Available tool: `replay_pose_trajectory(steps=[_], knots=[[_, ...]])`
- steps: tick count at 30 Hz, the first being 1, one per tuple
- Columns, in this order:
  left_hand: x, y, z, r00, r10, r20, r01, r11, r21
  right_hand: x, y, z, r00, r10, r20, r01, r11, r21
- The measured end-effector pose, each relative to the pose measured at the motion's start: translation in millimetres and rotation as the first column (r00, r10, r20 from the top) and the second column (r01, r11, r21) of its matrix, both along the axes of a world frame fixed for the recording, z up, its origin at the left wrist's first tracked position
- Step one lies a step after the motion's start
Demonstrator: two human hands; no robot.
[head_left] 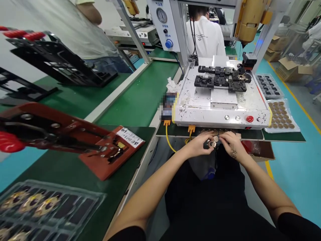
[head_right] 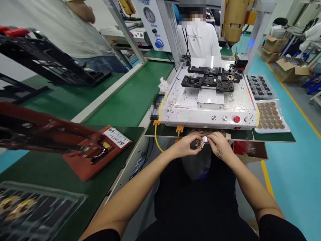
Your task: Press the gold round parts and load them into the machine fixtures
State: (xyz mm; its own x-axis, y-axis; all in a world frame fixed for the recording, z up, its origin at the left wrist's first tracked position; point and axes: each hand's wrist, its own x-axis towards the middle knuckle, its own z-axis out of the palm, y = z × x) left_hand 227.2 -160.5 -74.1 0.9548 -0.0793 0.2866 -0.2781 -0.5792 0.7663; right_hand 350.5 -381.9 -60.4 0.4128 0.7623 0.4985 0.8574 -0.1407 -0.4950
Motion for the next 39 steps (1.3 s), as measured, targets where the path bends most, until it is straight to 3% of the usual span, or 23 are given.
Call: replay_pose_trajectory(steps=[3,8,19,23,29,31,33,35,36,39], knots=[[5,3,-3.1,0.999,-0.017,-0.032,0.017,1.0,-0.002,1,17,-20.5,0.999,-0.003,0.036,0.005,0.999,-0.049],[5,4,8.1,0.993,-0.048,-0.106,0.046,0.999,-0.018,10,17,-29.0,0.996,0.03,0.088,-0.023,0.997,-0.079],[5,8,23.2,0.964,-0.066,-0.258,0.065,0.998,-0.012,-8,4,-62.9,0.997,0.026,0.067,-0.03,0.998,0.056],[6,-1,19.0,0.978,0.003,-0.209,-0.001,1.0,0.01,-22,-20,-48.9,0.998,-0.046,-0.037,0.05,0.992,0.114],[11,-22,21.7,0.993,0.112,-0.043,-0.105,0.984,0.143,-29,-41,1.9,0.929,-0.147,-0.339,0.188,0.978,0.091],[6,-30,28.6,0.99,0.138,-0.003,-0.137,0.988,0.073,-33,-41,18.4,0.836,-0.156,-0.526,0.224,0.972,0.068],[-4,-38,35.8,0.987,0.157,-0.032,-0.16,0.982,-0.104,-37,-38,32.2,0.729,-0.145,-0.669,0.248,0.967,0.06],[-16,-46,41.9,0.979,0.15,-0.14,-0.193,0.903,-0.384,-41,-33,42.4,0.67,-0.114,-0.733,0.249,0.965,0.078],[-23,-49,44.4,0.972,0.122,-0.201,-0.214,0.817,-0.535,-43,-31,46.0,0.645,-0.095,-0.758,0.25,0.964,0.093],[-39,-56,51.1,0.949,0.022,-0.314,-0.287,0.468,-0.836,-45,-22,51.6,0.543,-0.043,-0.839,0.26,0.958,0.12]])
